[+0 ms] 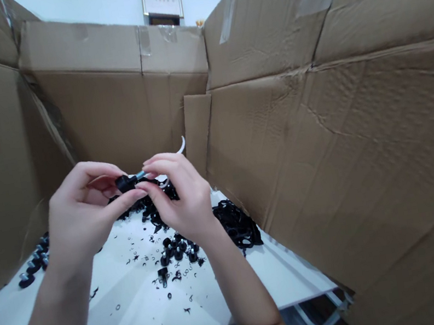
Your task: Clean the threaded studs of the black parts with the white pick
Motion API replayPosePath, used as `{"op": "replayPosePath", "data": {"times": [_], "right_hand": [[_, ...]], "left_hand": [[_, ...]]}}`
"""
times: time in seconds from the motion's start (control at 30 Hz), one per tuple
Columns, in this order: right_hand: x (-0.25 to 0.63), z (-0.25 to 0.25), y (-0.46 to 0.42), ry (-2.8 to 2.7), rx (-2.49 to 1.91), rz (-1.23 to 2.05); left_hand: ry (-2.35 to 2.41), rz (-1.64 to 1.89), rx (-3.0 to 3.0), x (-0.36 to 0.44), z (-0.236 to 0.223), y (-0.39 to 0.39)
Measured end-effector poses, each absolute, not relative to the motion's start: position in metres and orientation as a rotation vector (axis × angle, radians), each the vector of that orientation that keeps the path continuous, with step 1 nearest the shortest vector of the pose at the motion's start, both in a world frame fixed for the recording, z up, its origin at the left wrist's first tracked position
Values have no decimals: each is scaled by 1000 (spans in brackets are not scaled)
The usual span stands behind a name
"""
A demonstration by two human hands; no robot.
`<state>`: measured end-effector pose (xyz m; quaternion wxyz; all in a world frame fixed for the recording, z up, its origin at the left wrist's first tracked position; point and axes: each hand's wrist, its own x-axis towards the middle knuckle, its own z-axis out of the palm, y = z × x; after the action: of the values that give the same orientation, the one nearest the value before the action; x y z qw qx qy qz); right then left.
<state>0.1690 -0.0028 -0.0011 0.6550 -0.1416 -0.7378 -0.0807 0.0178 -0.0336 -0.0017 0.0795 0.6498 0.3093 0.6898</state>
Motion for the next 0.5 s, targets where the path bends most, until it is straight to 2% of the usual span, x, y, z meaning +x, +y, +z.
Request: {"op": "replayPosePath", "data": {"times": [0.1, 0.27, 0.5], "right_hand": [[177, 1, -5, -1655, -310, -27], [189, 5, -14, -1625, -276, 20], [193, 5, -25, -1613, -319, -71]], "left_hand": [[820, 2009, 1868, 19, 1, -34], [751, 1834, 1767, 21, 6, -39], [666, 1706, 1708, 15, 1, -33]]}}
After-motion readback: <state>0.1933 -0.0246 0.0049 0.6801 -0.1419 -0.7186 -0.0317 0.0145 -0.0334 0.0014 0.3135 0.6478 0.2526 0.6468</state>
